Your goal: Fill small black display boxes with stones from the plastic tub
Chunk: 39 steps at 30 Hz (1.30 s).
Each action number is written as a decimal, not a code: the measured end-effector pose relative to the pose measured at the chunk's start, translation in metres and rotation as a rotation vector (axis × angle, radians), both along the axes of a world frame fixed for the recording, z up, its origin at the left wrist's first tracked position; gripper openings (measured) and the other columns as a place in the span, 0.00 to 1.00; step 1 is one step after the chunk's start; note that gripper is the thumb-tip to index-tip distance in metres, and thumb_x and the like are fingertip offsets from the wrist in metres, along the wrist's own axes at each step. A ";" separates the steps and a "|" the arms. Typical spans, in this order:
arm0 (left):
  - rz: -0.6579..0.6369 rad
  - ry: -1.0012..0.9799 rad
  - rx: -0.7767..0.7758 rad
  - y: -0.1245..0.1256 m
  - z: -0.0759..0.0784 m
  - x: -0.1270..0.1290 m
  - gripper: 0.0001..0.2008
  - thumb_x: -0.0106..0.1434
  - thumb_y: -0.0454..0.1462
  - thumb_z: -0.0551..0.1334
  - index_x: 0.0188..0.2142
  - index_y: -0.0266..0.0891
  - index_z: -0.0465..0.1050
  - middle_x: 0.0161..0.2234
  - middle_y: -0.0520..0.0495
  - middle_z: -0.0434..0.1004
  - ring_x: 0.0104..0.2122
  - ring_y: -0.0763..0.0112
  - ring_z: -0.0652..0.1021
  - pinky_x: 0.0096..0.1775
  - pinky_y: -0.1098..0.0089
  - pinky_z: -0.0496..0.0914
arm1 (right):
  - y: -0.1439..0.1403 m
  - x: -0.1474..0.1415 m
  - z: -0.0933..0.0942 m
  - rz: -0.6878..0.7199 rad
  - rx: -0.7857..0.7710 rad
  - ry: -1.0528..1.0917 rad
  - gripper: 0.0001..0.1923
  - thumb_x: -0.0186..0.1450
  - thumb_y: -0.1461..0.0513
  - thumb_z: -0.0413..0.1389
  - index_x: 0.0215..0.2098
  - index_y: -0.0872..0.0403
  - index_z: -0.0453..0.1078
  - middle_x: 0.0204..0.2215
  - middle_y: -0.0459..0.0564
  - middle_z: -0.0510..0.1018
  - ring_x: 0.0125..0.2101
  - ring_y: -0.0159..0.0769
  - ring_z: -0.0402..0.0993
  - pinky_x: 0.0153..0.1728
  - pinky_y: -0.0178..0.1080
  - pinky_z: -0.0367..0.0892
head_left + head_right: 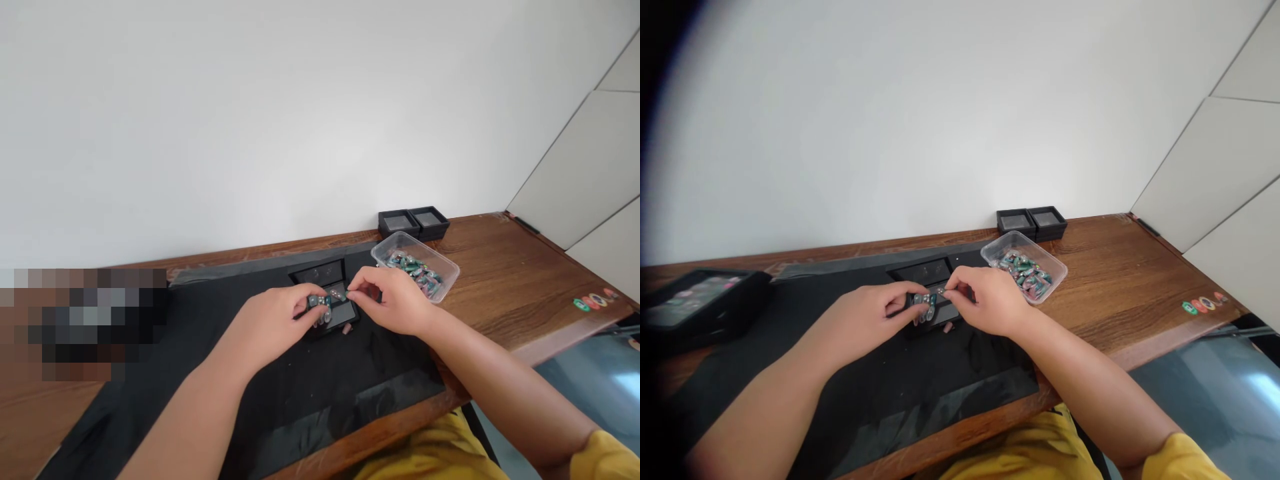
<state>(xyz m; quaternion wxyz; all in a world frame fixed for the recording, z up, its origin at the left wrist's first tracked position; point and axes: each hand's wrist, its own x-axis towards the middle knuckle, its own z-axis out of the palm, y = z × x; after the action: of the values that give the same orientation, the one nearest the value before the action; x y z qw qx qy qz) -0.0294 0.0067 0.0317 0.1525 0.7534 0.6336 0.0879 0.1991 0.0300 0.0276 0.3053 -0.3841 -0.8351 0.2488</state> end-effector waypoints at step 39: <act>-0.322 0.021 -0.054 -0.011 -0.015 0.028 0.13 0.65 0.36 0.57 0.36 0.48 0.83 0.37 0.50 0.87 0.36 0.61 0.83 0.36 0.66 0.71 | -0.001 -0.001 0.000 0.020 -0.014 -0.022 0.03 0.67 0.65 0.60 0.34 0.53 0.73 0.27 0.43 0.78 0.28 0.30 0.70 0.30 0.34 0.58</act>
<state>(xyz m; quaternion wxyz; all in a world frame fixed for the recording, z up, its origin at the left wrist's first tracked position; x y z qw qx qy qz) -0.0017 -0.0039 0.0170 0.1780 0.8418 0.5082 0.0375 0.1982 0.0294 0.0277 0.2909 -0.3805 -0.8405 0.2533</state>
